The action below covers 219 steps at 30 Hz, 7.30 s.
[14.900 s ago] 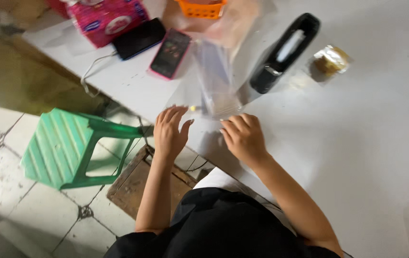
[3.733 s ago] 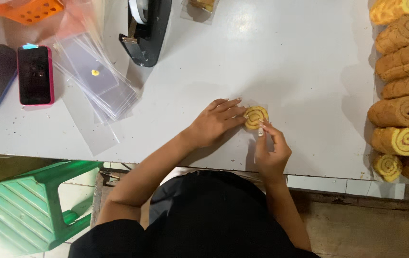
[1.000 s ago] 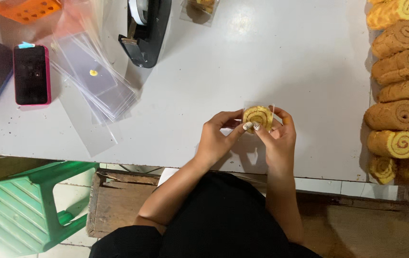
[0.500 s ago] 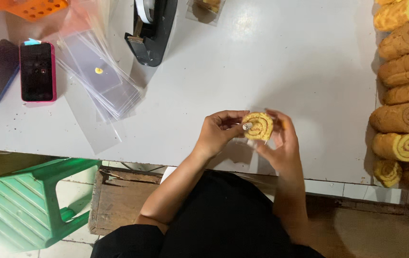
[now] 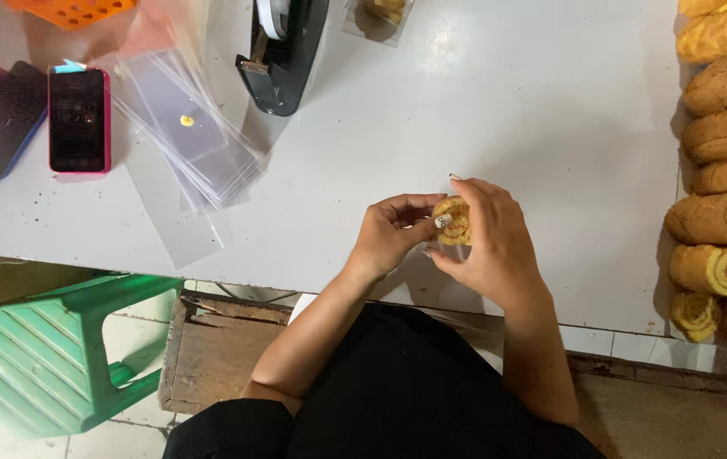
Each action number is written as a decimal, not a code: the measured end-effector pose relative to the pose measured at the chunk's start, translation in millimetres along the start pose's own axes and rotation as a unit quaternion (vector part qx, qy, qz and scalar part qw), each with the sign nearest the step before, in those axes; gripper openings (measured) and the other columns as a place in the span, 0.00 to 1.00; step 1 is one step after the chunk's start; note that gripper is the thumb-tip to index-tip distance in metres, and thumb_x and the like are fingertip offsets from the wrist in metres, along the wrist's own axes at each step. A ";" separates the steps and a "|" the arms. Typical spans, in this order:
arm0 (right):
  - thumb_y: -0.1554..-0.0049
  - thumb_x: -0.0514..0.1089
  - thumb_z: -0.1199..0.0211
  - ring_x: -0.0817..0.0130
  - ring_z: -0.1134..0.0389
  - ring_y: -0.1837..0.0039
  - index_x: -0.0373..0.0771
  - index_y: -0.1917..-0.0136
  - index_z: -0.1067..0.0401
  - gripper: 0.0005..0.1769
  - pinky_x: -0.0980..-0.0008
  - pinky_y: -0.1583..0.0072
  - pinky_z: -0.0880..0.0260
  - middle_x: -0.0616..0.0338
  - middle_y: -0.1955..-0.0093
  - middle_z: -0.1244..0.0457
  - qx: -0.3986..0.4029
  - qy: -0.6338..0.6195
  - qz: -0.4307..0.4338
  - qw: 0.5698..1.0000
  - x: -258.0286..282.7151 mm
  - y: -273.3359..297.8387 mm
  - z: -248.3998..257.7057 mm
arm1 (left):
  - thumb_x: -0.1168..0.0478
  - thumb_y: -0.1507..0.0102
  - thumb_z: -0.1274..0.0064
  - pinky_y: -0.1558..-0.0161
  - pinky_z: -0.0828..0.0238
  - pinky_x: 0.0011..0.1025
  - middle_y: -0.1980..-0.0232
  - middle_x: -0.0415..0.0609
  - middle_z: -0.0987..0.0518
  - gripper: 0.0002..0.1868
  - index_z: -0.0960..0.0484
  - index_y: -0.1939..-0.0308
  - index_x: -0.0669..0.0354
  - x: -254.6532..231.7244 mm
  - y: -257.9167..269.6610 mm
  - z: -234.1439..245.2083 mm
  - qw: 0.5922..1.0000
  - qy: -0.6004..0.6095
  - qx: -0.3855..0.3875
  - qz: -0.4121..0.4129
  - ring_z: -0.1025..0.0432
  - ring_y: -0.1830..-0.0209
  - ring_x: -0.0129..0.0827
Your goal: The person packages small cake rolls by placing a piece of clear plastic around a cake roll and securing it with tape from a dispenser.
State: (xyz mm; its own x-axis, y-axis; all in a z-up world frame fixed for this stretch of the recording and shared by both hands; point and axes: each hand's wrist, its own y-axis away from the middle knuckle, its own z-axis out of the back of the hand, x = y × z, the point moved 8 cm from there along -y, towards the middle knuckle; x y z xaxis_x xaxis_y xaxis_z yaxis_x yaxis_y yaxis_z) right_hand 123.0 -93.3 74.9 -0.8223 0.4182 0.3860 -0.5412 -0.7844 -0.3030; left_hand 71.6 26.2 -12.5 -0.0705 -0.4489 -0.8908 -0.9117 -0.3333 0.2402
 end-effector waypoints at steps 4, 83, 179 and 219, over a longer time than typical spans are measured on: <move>0.62 0.50 0.15 0.42 0.36 0.32 0.33 0.24 0.42 0.59 0.44 0.34 0.33 0.40 0.34 0.40 0.019 -0.021 -0.001 1.000 4.0 -4.9 0.7 | 0.67 0.39 0.31 0.58 0.15 0.36 0.53 0.65 0.16 0.22 0.17 0.43 0.74 2.2 -0.3 -0.3 1.000 -0.005 -0.003 -0.005 0.20 0.57 0.37; 0.44 0.34 0.29 0.49 0.24 0.48 0.25 0.46 0.28 0.15 0.45 0.48 0.19 0.40 0.53 0.31 -0.131 -0.681 -0.289 0.660 -71.2 49.5 -76.9 | 0.63 0.35 0.38 0.44 0.22 0.42 0.52 0.52 0.16 0.12 0.11 0.49 0.60 -63.3 30.0 4.8 0.958 -0.178 -0.013 -0.223 0.21 0.50 0.40; 0.33 0.44 0.34 0.70 0.30 0.70 0.39 0.52 0.27 0.08 0.71 0.70 0.23 0.54 0.58 0.33 0.000 -0.458 -0.239 0.856 10.3 -248.9 -156.9 | 0.59 0.35 0.36 0.42 0.20 0.27 0.54 0.30 0.13 0.05 0.13 0.60 0.37 -126.3 155.2 170.5 0.395 -0.597 -0.300 -0.631 0.26 0.50 0.24; 0.29 0.32 0.38 0.57 0.24 0.56 0.23 0.46 0.28 0.06 0.64 0.51 0.19 0.40 0.54 0.29 -0.069 -0.341 -0.043 0.936 10.0 -197.2 -161.7 | 0.59 0.30 0.45 0.39 0.24 0.31 0.53 0.34 0.12 0.07 0.14 0.55 0.37 -165.2 189.3 145.9 0.384 -0.516 -0.213 -0.735 0.21 0.52 0.25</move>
State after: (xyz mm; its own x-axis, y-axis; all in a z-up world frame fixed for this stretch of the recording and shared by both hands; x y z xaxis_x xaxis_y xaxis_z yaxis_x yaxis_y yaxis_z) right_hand 193.0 139.6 -2.4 -0.4954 0.0504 0.8672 -0.6570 -0.6749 -0.3361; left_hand -148.4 158.2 123.9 0.0700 0.9792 0.1903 -0.1389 0.1985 -0.9702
